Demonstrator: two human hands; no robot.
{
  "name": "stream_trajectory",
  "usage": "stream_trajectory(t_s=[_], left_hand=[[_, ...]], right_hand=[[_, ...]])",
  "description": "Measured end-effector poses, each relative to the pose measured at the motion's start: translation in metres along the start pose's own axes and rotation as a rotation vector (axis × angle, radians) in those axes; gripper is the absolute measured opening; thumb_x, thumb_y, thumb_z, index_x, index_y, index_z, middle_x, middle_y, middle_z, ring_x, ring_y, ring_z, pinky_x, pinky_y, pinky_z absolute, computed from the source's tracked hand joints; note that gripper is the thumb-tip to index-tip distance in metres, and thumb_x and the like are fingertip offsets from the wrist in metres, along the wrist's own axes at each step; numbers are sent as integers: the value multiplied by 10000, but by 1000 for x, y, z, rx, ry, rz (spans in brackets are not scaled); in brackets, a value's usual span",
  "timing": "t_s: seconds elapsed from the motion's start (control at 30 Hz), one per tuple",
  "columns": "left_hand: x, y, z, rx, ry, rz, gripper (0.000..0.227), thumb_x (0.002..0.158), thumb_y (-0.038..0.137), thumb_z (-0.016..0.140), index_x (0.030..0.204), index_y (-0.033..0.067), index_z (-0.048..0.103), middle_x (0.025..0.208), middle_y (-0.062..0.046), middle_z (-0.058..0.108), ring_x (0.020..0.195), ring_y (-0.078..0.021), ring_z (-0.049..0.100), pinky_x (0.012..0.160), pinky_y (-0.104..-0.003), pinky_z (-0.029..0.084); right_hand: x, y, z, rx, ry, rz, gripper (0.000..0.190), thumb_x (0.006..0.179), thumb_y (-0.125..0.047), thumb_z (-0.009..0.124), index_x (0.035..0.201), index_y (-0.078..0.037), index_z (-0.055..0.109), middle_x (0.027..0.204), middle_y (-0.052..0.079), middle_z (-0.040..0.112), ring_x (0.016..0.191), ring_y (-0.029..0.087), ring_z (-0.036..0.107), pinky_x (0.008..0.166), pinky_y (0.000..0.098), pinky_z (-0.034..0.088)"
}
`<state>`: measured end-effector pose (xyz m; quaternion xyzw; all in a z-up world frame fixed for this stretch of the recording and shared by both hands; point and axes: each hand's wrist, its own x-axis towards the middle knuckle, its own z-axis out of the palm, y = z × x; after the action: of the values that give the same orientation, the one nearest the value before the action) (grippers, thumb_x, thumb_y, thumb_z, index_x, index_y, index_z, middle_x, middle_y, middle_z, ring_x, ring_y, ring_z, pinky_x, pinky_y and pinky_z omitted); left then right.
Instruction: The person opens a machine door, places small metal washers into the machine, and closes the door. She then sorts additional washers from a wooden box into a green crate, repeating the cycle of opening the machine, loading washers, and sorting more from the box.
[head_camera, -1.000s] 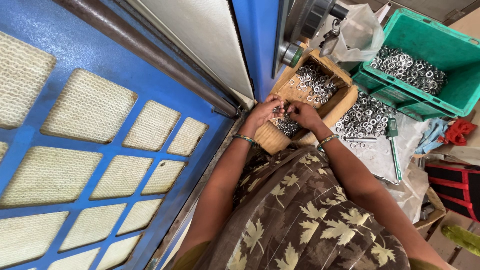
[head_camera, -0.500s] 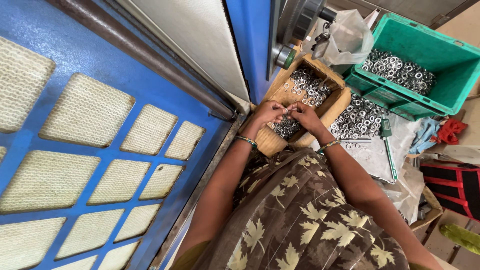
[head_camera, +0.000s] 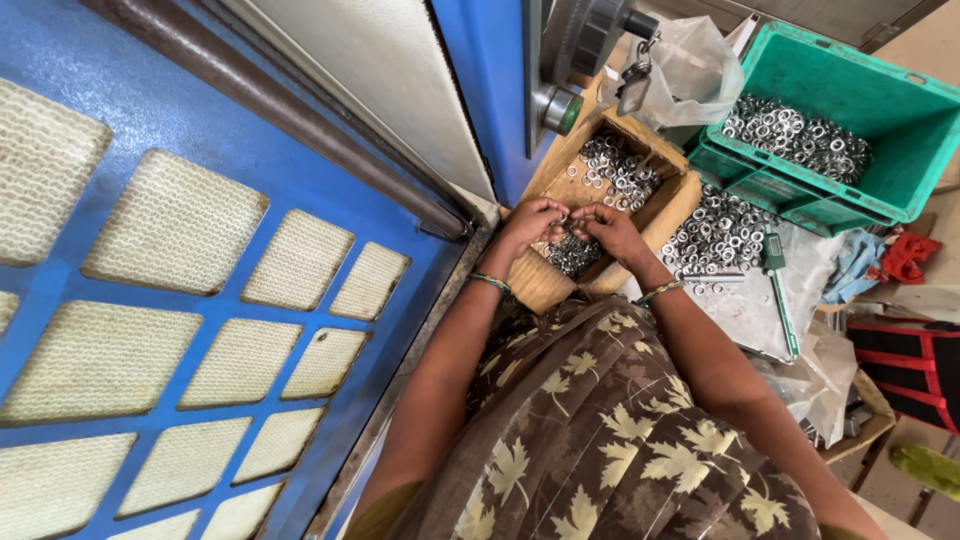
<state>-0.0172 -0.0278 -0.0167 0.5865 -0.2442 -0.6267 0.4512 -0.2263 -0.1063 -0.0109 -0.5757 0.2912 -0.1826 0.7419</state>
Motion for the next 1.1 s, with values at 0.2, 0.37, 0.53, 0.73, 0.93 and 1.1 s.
stream_trajectory(t_s=[0.2, 0.37, 0.53, 0.73, 0.93, 1.1], left_hand=[[-13, 8, 1, -19, -97, 48, 202, 968, 115, 660, 1148, 24, 675, 948, -24, 686, 763, -95, 670, 665, -272, 633], [-19, 15, 4, 77, -64, 15, 232, 940, 145, 736, 1128, 17, 689, 957, -54, 712, 771, -106, 678, 683, -259, 633], [-15, 9, 2, 33, -54, 58, 192, 951, 146, 715, 1095, 23, 683, 975, -62, 712, 789, -120, 697, 688, -272, 637], [-22, 6, -9, -238, -93, 54, 160, 997, 182, 638, 1118, 83, 672, 963, -1, 658, 807, -115, 648, 733, -286, 590], [-36, 4, -16, -387, -158, 76, 203, 1000, 235, 566, 1096, 100, 683, 937, -12, 613, 826, -145, 641, 713, -308, 546], [-33, -6, -22, -384, -144, 70, 212, 1029, 313, 575, 1066, 123, 661, 927, 9, 598, 818, -121, 607, 662, -274, 462]], right_hand=[[3, 10, -3, 20, 53, -20, 221, 1028, -58, 590, 1218, 26, 665, 1044, 47, 708, 908, 104, 669, 822, 254, 564], [8, 16, -2, 97, 36, -4, 217, 1013, -45, 605, 1209, 25, 664, 1014, 52, 704, 855, 105, 655, 779, 256, 566], [9, 15, 0, 81, 54, 19, 204, 999, -36, 609, 1194, 15, 645, 1001, 58, 704, 841, 107, 665, 770, 257, 568], [6, 11, 21, -706, 50, -62, 242, 924, -125, 706, 1162, -96, 735, 1082, 89, 748, 945, 226, 715, 864, 360, 569], [12, 10, 61, -1422, 0, -68, 288, 927, -331, 689, 1177, -190, 719, 1235, 75, 664, 1120, 289, 662, 904, 439, 550], [20, 8, 68, -1520, -28, -13, 323, 925, -345, 678, 1205, -185, 704, 1190, 80, 659, 1143, 274, 646, 917, 432, 546]])
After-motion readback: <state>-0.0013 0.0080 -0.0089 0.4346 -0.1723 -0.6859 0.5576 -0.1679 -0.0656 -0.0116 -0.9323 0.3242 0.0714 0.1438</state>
